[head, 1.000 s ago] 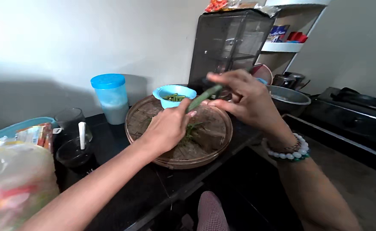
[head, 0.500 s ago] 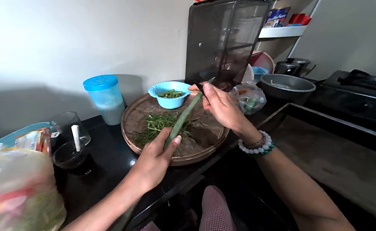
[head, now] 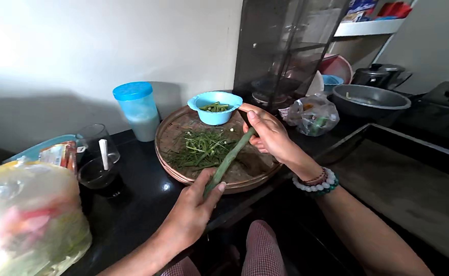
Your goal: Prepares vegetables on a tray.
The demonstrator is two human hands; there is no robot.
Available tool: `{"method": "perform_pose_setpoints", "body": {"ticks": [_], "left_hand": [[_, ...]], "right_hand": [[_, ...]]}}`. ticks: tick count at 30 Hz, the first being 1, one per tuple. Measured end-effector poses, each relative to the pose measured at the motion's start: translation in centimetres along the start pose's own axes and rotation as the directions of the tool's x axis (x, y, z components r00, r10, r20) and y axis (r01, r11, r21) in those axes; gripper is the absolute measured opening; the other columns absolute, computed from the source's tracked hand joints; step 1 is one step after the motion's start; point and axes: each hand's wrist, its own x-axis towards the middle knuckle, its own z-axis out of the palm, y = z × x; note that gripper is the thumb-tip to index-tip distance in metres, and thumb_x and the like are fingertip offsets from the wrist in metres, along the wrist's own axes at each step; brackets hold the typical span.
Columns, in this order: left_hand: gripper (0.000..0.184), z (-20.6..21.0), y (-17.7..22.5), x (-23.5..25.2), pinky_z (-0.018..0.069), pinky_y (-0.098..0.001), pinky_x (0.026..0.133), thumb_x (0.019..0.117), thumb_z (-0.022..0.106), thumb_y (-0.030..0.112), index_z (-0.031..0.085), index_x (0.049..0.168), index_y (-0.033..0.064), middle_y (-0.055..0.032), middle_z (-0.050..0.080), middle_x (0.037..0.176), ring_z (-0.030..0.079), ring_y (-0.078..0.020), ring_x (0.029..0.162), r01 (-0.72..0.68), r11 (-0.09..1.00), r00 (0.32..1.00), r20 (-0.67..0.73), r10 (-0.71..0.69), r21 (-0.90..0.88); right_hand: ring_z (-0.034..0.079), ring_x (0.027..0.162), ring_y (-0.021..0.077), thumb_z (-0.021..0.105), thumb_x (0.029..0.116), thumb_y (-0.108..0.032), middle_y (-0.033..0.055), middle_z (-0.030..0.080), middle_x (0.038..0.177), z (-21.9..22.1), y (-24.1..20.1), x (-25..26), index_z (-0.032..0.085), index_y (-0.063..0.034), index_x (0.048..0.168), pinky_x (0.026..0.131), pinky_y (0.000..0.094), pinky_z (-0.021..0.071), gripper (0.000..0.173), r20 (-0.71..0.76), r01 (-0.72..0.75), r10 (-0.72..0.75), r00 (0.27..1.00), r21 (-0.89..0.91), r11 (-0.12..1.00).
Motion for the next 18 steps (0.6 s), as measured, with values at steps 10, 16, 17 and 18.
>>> {"method": "perform_pose_setpoints", "body": {"ticks": [10,16,17,18], "left_hand": [[0.029,0.2,-1.4,0.0,0.0378,-0.0227,0.044,0.1083,0.053,0.026,0.060,0.132,0.0115,-0.0028,0.058,0.083,0.046,-0.0110,0.053,-0.232,0.925,0.964,-0.200,0.176,-0.301],[0.027,0.1,-1.8,-0.5,0.0360,-0.0217,0.043,0.1081,0.052,0.024,0.060,0.129,0.0087,-0.0017,0.053,0.077,0.043,-0.0100,0.051,-0.262,0.895,0.947,-0.274,0.167,-0.360],[0.026,0.1,-1.8,-0.5,0.0361,-0.0215,0.043,0.1084,0.052,0.024,0.059,0.129,0.0084,-0.0017,0.053,0.077,0.043,-0.0098,0.051,-0.272,0.887,0.945,-0.279,0.173,-0.373],[0.026,0.1,-1.8,-0.4,0.0366,-0.0215,0.043,0.1087,0.051,0.023,0.059,0.129,0.0081,-0.0017,0.053,0.077,0.043,-0.0096,0.051,-0.299,0.875,0.937,-0.290,0.193,-0.382]], "right_hand": [[0.019,0.033,0.0016,0.031,0.1049,-0.065,-0.0046,0.024,0.051,-0.1,-0.6,1.5,0.052,-0.0135,0.087,0.030,0.0174,0.0202,0.059,0.448,-0.325,0.135,0.884,0.381,0.866],[0.017,0.032,-0.0001,0.033,0.1044,-0.064,-0.0066,0.022,0.049,1.3,-2.3,1.6,0.049,-0.0148,0.076,0.029,0.0162,0.0167,0.059,0.491,-0.456,0.244,0.836,0.377,0.806],[0.018,0.032,-0.0006,0.033,0.1041,-0.065,-0.0070,0.022,0.049,1.5,-2.2,1.9,0.049,-0.0151,0.076,0.029,0.0158,0.0168,0.059,0.518,-0.484,0.258,0.815,0.365,0.796],[0.021,0.033,-0.0009,0.032,0.1040,-0.066,-0.0074,0.025,0.050,1.9,-2.0,2.3,0.049,-0.0158,0.078,0.030,0.0153,0.0197,0.059,0.568,-0.523,0.271,0.777,0.344,0.780]]}}
